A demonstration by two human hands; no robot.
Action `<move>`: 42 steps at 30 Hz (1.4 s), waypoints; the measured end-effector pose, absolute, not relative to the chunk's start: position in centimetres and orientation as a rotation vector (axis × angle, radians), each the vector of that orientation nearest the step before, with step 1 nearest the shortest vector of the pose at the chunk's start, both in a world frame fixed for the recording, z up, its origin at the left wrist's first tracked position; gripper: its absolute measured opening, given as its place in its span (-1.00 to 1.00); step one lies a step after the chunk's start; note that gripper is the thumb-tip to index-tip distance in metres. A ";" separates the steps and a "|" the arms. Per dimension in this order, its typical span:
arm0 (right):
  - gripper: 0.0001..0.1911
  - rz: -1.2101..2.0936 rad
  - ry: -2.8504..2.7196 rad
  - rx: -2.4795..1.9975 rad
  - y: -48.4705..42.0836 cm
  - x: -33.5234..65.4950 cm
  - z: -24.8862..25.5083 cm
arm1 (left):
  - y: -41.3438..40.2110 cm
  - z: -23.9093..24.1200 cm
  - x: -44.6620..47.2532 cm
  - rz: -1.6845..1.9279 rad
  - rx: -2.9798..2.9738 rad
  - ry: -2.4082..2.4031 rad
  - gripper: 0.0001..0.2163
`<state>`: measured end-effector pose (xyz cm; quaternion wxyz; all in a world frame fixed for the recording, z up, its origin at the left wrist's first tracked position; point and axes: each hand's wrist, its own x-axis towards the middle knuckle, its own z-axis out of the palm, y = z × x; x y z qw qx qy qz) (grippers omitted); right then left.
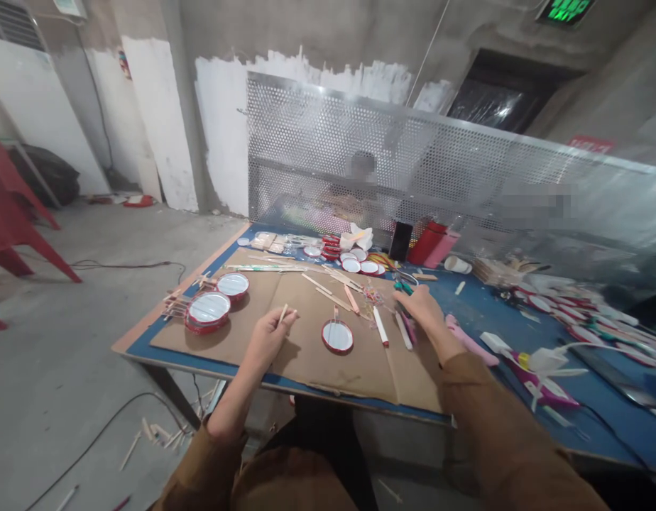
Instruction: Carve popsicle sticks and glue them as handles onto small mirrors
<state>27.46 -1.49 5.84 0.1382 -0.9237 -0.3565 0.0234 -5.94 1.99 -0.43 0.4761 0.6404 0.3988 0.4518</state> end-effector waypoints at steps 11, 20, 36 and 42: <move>-0.46 -0.190 -1.138 -2.640 3.4 30.0 4.4 | 2.5 -0.4 -5.6 0.984 1.651 1.085 -0.73; -0.72 0.142 -2.049 -1.673 -0.7 14.8 3.6 | 2.2 -0.1 -5.4 0.916 1.657 1.119 -0.83; -0.81 0.279 -1.550 -1.671 -4.6 12.5 2.1 | 5.6 -2.2 -3.1 1.191 1.710 1.202 -0.49; -0.76 0.643 -1.134 -1.600 -5.1 11.8 1.1 | 5.3 -3.0 -3.1 1.405 1.993 1.238 -0.47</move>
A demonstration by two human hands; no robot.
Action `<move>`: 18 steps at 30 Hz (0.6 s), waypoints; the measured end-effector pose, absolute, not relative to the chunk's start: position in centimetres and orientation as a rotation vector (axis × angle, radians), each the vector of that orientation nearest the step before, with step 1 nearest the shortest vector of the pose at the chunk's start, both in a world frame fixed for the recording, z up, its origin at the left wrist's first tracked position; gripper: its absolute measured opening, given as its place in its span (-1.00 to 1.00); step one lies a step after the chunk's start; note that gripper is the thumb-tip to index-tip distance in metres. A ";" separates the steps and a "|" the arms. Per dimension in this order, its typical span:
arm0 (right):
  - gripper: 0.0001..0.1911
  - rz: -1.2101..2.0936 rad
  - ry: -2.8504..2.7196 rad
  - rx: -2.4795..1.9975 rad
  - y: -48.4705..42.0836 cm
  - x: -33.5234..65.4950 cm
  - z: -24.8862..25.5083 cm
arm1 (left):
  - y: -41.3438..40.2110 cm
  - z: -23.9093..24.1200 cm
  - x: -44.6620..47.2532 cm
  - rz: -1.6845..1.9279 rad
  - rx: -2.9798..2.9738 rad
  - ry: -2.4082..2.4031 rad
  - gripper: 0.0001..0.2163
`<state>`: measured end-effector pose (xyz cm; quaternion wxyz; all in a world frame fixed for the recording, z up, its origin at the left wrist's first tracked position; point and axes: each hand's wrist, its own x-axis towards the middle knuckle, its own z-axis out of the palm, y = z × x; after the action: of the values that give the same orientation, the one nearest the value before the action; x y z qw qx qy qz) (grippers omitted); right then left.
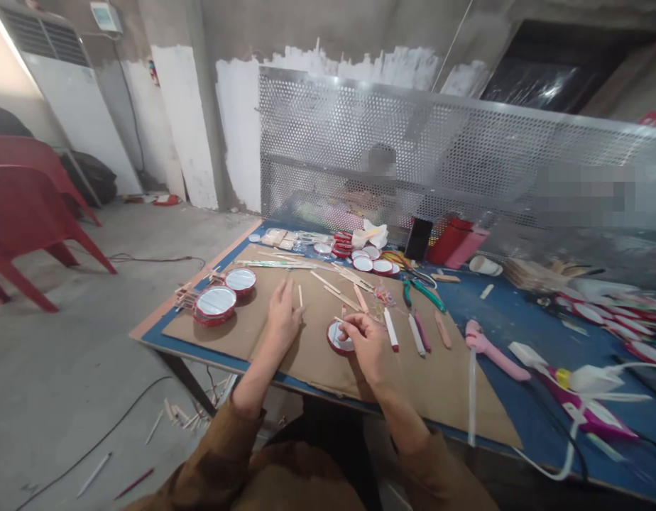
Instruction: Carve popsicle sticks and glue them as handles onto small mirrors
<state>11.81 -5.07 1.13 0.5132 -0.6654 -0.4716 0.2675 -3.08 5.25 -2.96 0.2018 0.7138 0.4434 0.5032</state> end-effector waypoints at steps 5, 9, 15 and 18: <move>-0.77 0.823 -1.016 -1.402 -4.3 9.6 0.4 | 3.8 -1.2 -4.0 1.135 2.022 1.057 -0.75; -0.86 0.755 -1.144 -1.350 -3.9 8.7 -0.2 | 2.8 -0.1 -4.2 0.885 2.031 0.858 -0.78; -0.89 0.710 -1.192 -1.446 -5.4 9.0 0.5 | 2.9 -0.4 -4.0 0.776 2.038 0.821 -0.80; -0.83 0.389 -1.395 -1.601 -7.2 11.8 1.4 | 3.0 -0.7 -4.0 0.850 1.962 0.938 -0.83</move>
<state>11.82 -7.19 1.41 0.4716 -0.6539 -0.5698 0.1590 -4.02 3.01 -0.72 0.3926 0.7728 0.3696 0.3348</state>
